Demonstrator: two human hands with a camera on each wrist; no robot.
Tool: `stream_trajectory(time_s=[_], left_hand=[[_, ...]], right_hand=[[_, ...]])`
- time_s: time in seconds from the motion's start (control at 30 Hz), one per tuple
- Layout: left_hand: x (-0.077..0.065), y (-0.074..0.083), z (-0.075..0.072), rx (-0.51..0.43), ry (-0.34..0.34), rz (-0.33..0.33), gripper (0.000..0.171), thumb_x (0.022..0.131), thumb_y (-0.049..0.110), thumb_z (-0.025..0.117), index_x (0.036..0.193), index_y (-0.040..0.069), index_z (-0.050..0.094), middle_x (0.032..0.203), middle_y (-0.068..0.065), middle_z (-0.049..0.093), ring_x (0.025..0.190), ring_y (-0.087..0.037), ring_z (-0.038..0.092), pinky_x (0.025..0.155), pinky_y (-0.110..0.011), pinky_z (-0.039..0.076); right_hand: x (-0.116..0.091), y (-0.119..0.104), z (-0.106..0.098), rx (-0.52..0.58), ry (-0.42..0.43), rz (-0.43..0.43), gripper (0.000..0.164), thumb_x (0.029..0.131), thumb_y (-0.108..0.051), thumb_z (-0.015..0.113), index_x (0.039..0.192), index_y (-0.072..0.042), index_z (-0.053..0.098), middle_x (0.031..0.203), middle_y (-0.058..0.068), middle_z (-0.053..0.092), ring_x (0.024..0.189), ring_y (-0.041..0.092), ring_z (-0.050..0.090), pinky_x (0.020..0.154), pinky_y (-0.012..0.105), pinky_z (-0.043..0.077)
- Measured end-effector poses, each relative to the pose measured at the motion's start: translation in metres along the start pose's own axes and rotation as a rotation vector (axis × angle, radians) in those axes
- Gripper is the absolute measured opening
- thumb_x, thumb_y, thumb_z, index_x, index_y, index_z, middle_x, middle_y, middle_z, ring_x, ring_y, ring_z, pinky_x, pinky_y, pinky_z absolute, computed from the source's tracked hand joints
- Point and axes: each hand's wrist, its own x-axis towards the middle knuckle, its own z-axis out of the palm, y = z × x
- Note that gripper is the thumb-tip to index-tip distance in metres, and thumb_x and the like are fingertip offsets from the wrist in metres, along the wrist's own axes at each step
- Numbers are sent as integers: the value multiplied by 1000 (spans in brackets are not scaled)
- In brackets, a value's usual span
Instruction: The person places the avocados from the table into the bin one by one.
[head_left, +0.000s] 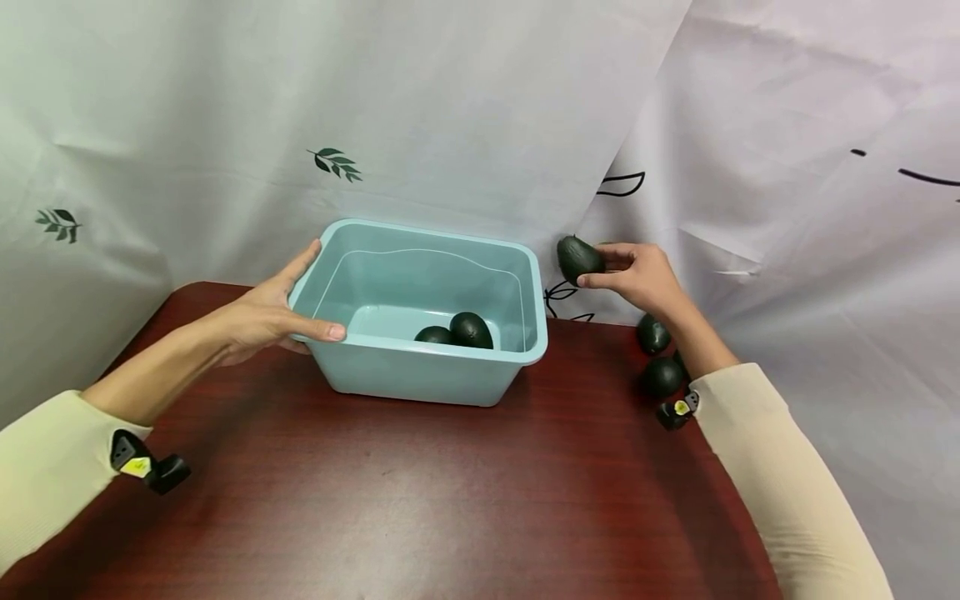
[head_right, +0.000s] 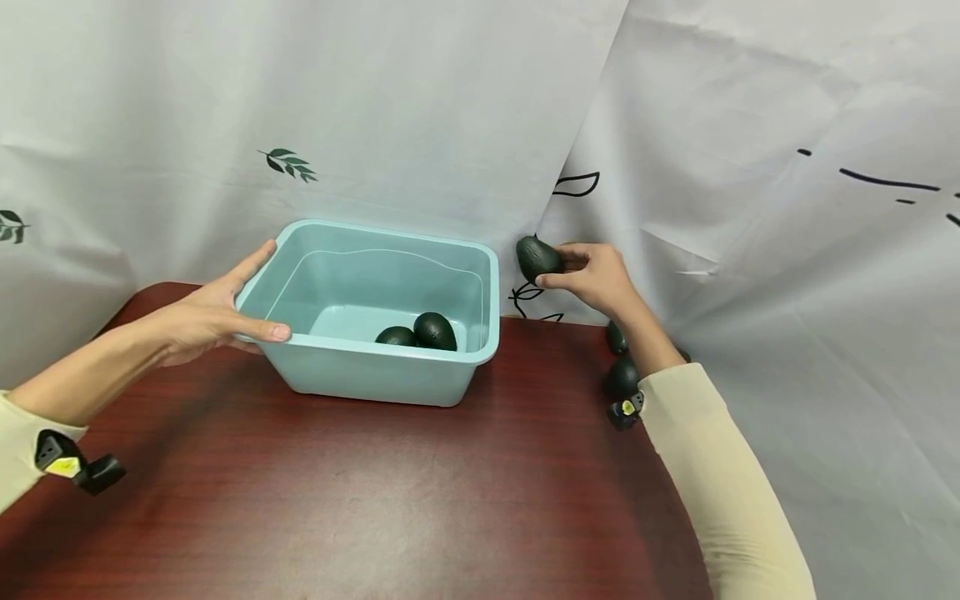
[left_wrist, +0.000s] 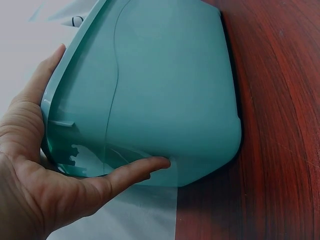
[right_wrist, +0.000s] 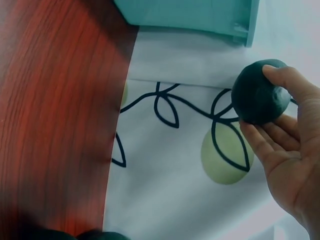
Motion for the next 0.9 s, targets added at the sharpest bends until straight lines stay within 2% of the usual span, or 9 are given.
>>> stream_trajectory(time_s=[0.17,0.43,0.53,0.67,0.9], left_hand=[[0,1,0,-10,-1,0,141,96,16,90,176,48,-22,187,-19,8,159,-52,35,103,-70,62],[0,1,0,-12,-1,3,142,96,16,89,176,48,-23,187,-20,9,158,-52,35,103,-72,62],[1,0,-1,-10,-1,0,142,96,16,89,176,49,-23,187,-20,9,158,-52,36,102,-71,62],[1,0,-2,-7,0,-2,142,95,16,89,175,49,-23,187,-21,8,158,-52,36,102,-71,63],[-1,0,-2,-14,-3,-5,142,95,16,90,176,48,-23,186,-20,10,158,-52,35,102,-71,63]], right_hand=[[2,-9,2,14,24,-14,76,87,-42,99,153,-15,72,149,13,76,132,28,76,111,37,56],[7,-23,4,30,36,-69,70,86,-40,100,147,-16,77,140,13,80,108,2,76,96,20,56],[8,-28,7,60,30,-87,69,86,-37,101,147,-15,77,139,14,81,104,-3,76,92,16,57],[11,-33,12,70,26,-114,67,85,-34,101,145,-14,78,137,14,82,105,1,78,90,16,58],[14,-43,17,83,19,-136,63,84,-35,101,141,-19,81,135,10,83,118,17,82,88,19,60]])
